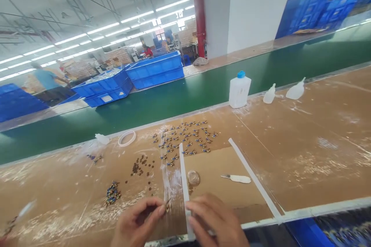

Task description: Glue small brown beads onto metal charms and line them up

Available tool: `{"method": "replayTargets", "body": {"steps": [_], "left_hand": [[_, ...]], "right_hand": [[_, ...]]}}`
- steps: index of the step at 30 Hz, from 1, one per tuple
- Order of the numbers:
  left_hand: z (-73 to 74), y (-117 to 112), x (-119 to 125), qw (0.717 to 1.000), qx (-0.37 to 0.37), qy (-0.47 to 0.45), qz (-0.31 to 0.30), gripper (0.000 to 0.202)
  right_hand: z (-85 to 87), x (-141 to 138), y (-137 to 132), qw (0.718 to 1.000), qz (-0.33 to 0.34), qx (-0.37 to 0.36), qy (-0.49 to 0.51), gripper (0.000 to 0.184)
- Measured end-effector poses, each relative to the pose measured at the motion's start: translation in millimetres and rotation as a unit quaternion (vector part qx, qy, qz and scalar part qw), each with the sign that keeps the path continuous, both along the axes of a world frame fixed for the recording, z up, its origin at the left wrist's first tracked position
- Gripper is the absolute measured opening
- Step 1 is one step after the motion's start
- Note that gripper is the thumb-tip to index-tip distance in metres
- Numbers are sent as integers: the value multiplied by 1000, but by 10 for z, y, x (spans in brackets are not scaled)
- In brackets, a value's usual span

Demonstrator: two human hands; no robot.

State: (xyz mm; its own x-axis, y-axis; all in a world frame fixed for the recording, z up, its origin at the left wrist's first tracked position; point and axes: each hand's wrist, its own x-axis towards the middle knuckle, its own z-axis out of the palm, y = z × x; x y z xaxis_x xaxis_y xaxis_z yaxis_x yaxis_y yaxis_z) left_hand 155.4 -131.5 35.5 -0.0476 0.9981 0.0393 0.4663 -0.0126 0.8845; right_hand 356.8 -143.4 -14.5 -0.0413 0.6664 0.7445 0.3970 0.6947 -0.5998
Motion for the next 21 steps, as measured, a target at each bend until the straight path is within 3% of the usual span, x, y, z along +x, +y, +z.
{"method": "replayTargets", "body": {"steps": [2, 5, 11, 16, 21], "left_hand": [[11, 306, 36, 998, 7, 32, -47, 21], [-58, 865, 193, 994, 24, 46, -97, 16], [-259, 1816, 814, 976, 1, 108, -190, 9], [-327, 2295, 1381, 955, -24, 173, -240, 14], [-321, 2496, 1734, 941, -32, 218, -258, 37]], "right_hand": [[-22, 188, -4, 1000, -27, -11, -5, 20], [-188, 449, 13, 996, -83, -21, -36, 20], [-612, 708, 30, 979, -181, -16, -96, 18], [-758, 709, 92, 968, -203, 42, -139, 18], [-801, 711, 146, 961, -213, 63, -162, 18]]}}
